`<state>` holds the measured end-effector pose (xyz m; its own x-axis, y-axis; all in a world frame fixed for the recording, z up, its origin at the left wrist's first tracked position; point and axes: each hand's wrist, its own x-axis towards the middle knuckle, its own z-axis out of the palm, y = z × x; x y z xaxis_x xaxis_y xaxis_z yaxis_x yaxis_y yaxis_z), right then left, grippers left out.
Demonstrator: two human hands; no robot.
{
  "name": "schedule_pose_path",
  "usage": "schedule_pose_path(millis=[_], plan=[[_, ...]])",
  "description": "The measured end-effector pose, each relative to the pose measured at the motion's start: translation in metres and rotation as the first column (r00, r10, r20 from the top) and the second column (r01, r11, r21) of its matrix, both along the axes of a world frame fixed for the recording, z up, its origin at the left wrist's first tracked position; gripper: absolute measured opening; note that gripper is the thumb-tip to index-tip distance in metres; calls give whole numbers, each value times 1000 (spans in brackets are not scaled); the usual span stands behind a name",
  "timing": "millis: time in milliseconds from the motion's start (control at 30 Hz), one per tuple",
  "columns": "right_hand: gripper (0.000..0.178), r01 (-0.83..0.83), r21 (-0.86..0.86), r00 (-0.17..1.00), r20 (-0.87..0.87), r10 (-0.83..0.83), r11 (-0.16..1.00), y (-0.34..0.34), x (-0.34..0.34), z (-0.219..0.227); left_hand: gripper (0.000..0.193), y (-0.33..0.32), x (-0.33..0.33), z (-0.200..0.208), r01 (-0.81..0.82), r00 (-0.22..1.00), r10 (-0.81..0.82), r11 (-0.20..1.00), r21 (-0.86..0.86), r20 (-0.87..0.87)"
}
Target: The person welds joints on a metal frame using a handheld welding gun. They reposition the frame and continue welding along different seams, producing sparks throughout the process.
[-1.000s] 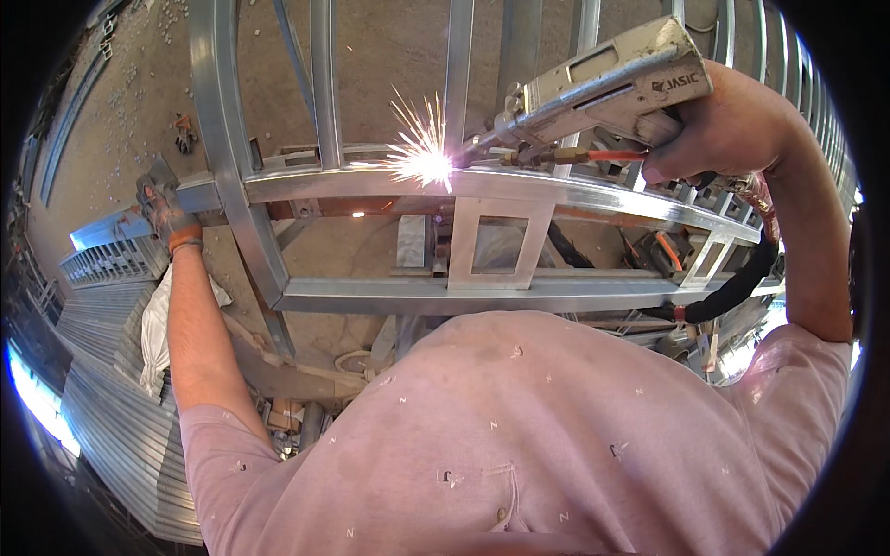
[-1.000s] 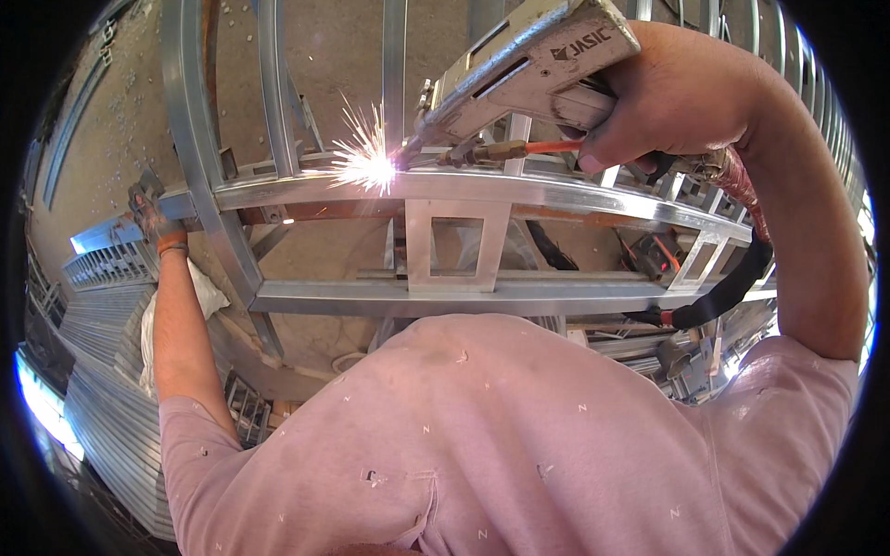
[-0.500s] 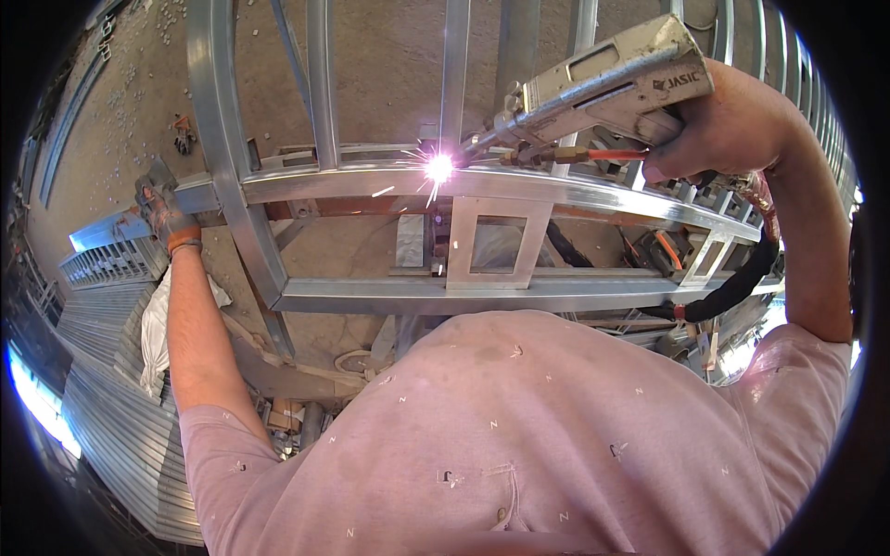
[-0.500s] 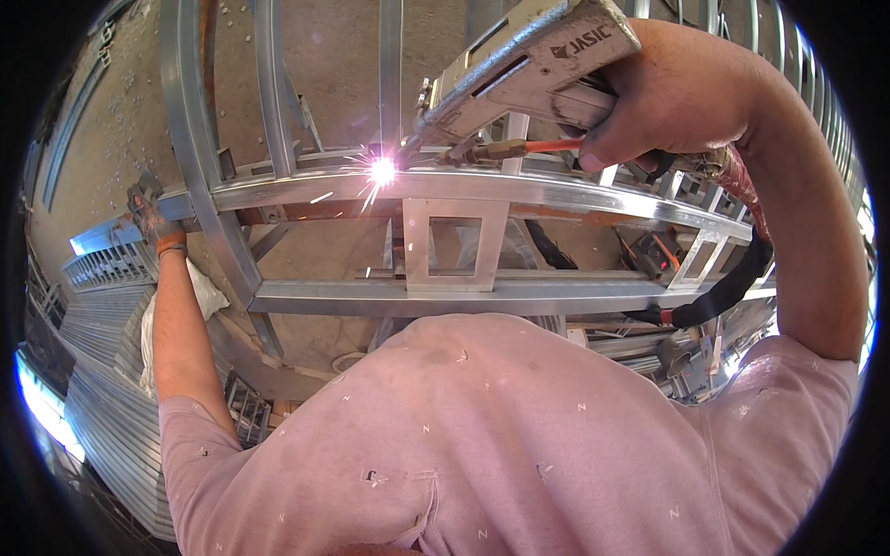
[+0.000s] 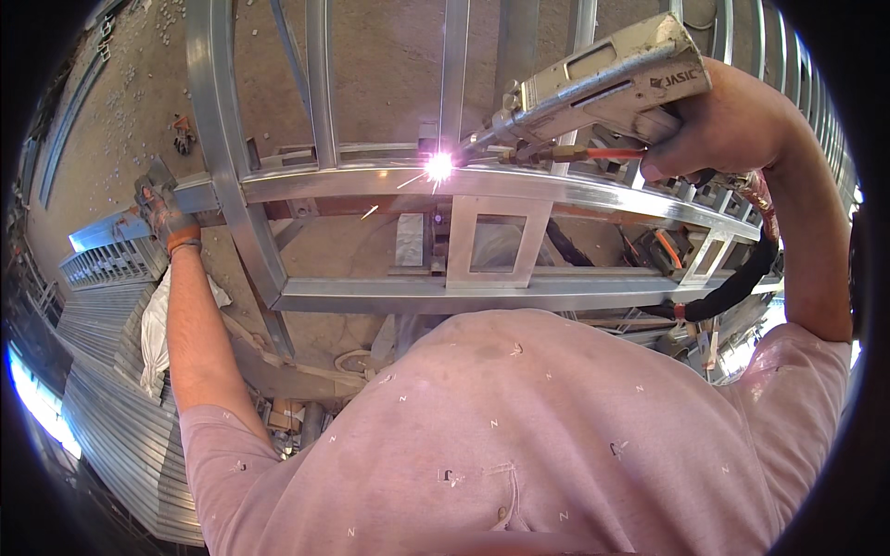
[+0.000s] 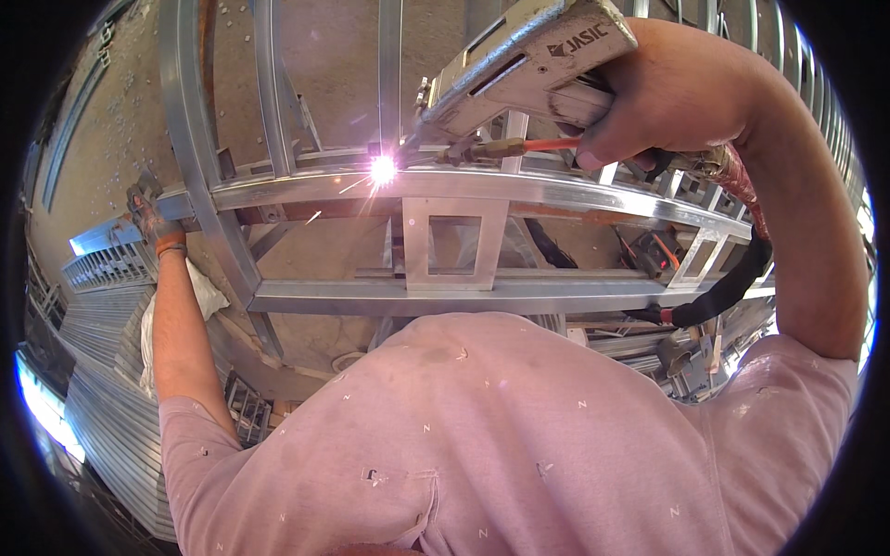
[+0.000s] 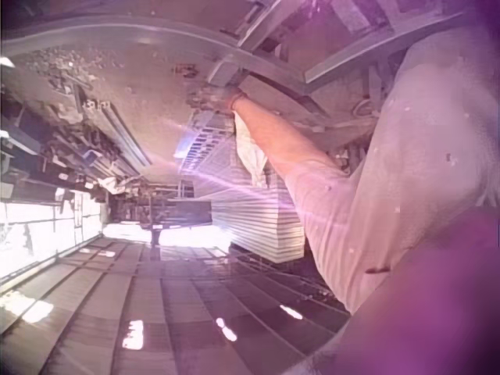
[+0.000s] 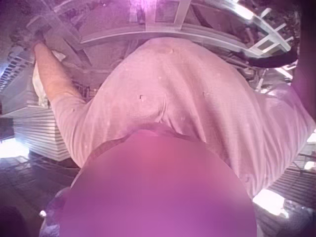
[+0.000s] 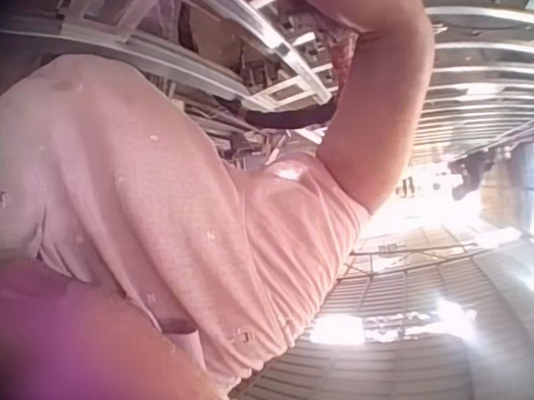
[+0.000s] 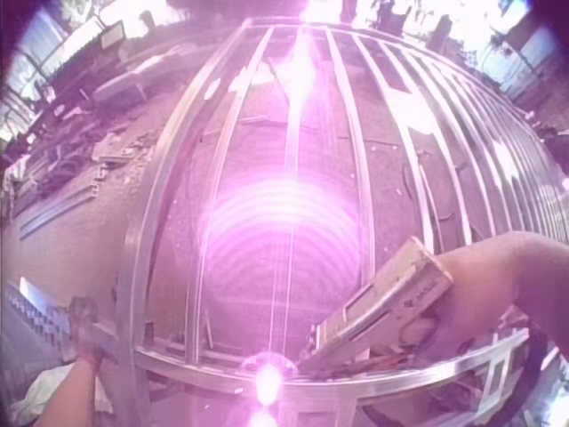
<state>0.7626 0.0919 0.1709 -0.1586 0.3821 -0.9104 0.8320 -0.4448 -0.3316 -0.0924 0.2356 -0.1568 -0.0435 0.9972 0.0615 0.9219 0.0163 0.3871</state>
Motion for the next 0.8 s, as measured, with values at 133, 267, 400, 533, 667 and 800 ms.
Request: schedule_pose_path(millis=[133,267,400,533,667,800], plan=[[72,18,-4,1000,9,-18,1000,-1,1,1,76,-19,21,19,-23,928,-7,997,-76,-373],[59,47,30,995,-85,-44,998,-10,7,-4,74,-30,68,55,-3,874,-51,994,-111,-483],[57,70,187,982,-187,-35,980,-21,11,-10,72,-27,79,60,-10,980,-16,992,-130,-200],[57,69,148,991,-120,-52,987,-23,13,-8,65,-26,69,50,-8,963,-10,998,-64,-271],[58,78,128,992,-108,-64,989,-20,11,-3,62,-28,66,46,-8,946,-2,1000,-30,-324],[59,67,126,995,-86,-57,990,-20,9,-1,65,-27,57,37,47,913,-12,996,75,-409]])
